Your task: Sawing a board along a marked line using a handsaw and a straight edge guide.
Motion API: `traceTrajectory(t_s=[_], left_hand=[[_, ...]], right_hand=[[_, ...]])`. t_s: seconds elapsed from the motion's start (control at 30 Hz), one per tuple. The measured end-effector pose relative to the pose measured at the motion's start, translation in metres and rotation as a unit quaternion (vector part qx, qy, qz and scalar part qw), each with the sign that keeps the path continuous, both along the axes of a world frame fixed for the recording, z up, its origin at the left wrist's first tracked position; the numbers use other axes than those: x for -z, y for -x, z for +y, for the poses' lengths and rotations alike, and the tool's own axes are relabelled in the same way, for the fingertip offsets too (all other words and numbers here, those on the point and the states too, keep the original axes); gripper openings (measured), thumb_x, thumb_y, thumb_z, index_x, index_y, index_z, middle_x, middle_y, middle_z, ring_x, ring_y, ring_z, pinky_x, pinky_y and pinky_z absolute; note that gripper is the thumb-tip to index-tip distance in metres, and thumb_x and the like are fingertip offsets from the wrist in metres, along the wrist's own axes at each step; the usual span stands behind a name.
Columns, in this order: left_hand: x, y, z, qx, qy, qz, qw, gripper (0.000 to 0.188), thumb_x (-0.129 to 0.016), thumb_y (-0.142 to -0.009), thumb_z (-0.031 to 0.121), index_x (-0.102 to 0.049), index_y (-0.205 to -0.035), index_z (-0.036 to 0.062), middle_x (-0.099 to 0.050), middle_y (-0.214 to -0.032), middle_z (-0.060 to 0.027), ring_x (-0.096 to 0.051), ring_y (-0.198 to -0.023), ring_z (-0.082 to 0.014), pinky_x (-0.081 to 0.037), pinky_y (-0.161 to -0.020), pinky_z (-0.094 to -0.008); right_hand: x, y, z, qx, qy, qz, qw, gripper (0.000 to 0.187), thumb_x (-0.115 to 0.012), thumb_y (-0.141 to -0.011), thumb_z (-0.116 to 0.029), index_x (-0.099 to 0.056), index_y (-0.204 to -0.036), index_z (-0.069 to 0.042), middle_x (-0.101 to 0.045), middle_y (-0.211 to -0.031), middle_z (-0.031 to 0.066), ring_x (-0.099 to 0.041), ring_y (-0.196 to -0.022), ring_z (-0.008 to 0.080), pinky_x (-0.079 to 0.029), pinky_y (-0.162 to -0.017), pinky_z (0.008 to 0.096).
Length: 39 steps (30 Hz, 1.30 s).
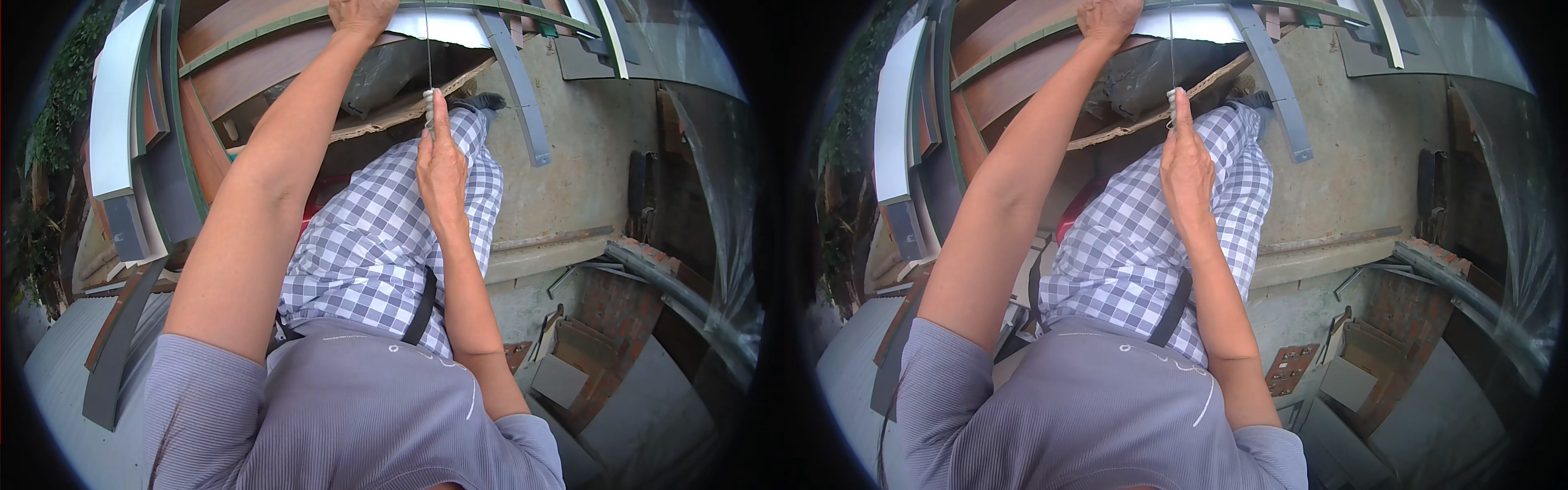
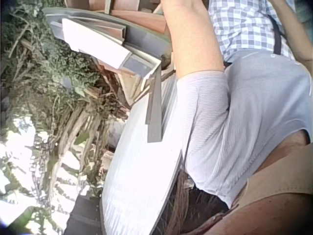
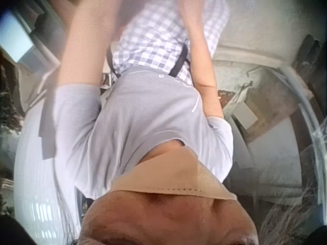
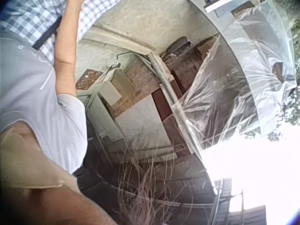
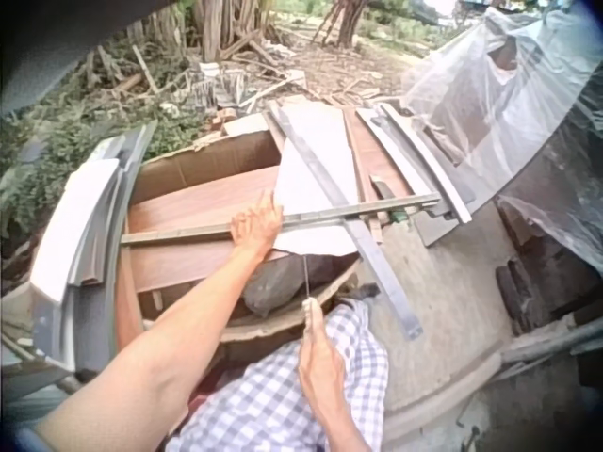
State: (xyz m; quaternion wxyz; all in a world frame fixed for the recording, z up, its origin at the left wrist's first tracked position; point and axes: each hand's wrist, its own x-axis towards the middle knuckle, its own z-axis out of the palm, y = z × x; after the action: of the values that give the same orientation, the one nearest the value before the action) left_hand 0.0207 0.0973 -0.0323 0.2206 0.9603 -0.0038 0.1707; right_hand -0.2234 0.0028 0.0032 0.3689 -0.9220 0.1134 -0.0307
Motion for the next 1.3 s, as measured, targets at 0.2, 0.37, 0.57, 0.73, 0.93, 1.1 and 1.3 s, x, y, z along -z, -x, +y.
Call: traceTrajectory(t_s=[0.2, 0.37, 0.57, 0.73, 0.93, 1.1, 1.3], left_hand=[[0.005, -0.035, 0.013, -0.032, -0.006, -0.052, 0.998, 0.034, -0.041, -0.093, 0.037, -0.059, -0.106, 0.0114, -0.066, -0.075, -0.021, -0.065, -0.07, -0.0385, -0.051, -0.066, -0.0521], [-0.004, -0.03, 0.013, -0.022, 0.004, -0.031, 0.999, 0.037, -0.039, -0.094, 0.038, -0.058, -0.109, 0.0105, -0.065, -0.075, -0.0229, -0.065, -0.073, -0.0397, -0.051, -0.067, -0.0522], [-0.002, -0.019, 0.015, -0.028, -0.006, -0.007, 1.0, 0.04, -0.04, -0.094, 0.039, -0.057, -0.118, 0.0117, -0.066, -0.076, -0.0226, -0.065, -0.071, -0.04, -0.05, -0.069, -0.0528], [-0.009, -0.002, 0.015, -0.01, 0.007, 0.024, 1.0, 0.04, -0.04, -0.095, 0.038, -0.058, -0.117, 0.0111, -0.066, -0.075, -0.0223, -0.065, -0.069, -0.0401, -0.051, -0.068, -0.0529], [-0.013, -0.001, 0.009, 0.02, 0.041, -0.078, 0.996, 0.025, -0.041, -0.091, 0.032, -0.058, -0.1, 0.0157, -0.067, -0.074, -0.0161, -0.065, -0.069, -0.0367, -0.05, -0.064, -0.0481], [-0.006, -0.006, 0.011, 0.014, 0.055, -0.06, 0.997, 0.026, -0.041, -0.091, 0.033, -0.057, -0.101, 0.0161, -0.067, -0.076, -0.0167, -0.065, -0.07, -0.0368, -0.05, -0.065, -0.0487], [-0.008, -0.004, 0.018, 0.024, 0.072, -0.08, 0.994, 0.024, -0.042, -0.091, 0.032, -0.058, -0.098, 0.0147, -0.067, -0.075, -0.0161, -0.066, -0.07, -0.0356, -0.051, -0.064, -0.0482]], right_hand=[[-0.006, -0.045, -0.003, -0.004, 0.042, 0.017, 0.999, 0.059, -0.048, -0.092, -0.01, -0.028, -0.146, -0.02, -0.063, -0.079, 0.0207, -0.064, -0.073, 0.0369, -0.049, -0.066, 0.0471], [-0.017, -0.053, -0.01, -0.022, 0.031, -0.017, 0.999, 0.057, -0.048, -0.092, -0.011, -0.029, -0.145, -0.019, -0.062, -0.076, 0.0216, -0.064, -0.073, 0.0384, -0.049, -0.067, 0.0482], [-0.017, -0.021, -0.008, -0.027, -0.001, 0.035, 0.999, 0.062, -0.048, -0.091, -0.007, -0.027, -0.147, -0.021, -0.061, -0.072, 0.0201, -0.064, -0.069, 0.0353, -0.047, -0.065, 0.0472], [-0.03, -0.057, -0.009, -0.017, 0.001, 0.053, 0.998, 0.061, -0.048, -0.09, -0.007, -0.027, -0.146, -0.022, -0.061, -0.072, 0.0212, -0.063, -0.07, 0.0372, -0.046, -0.066, 0.0486], [-0.019, -0.116, -0.002, -0.025, 0.037, -0.026, 0.999, 0.055, -0.046, -0.091, -0.012, -0.029, -0.143, -0.017, -0.064, -0.081, 0.0265, -0.062, -0.079, 0.0461, -0.046, -0.072, 0.0524], [-0.014, -0.058, -0.002, -0.019, -0.013, 0.006, 1.0, 0.059, -0.046, -0.092, -0.009, -0.026, -0.146, -0.019, -0.062, -0.072, 0.022, -0.062, -0.068, 0.0391, -0.044, -0.066, 0.0494], [-0.005, -0.012, -0.003, -0.022, 0.007, -0.006, 1.0, 0.063, -0.046, -0.092, -0.008, -0.023, -0.148, -0.023, -0.054, -0.061, 0.0164, -0.056, -0.055, 0.0259, -0.043, -0.06, 0.0444]])
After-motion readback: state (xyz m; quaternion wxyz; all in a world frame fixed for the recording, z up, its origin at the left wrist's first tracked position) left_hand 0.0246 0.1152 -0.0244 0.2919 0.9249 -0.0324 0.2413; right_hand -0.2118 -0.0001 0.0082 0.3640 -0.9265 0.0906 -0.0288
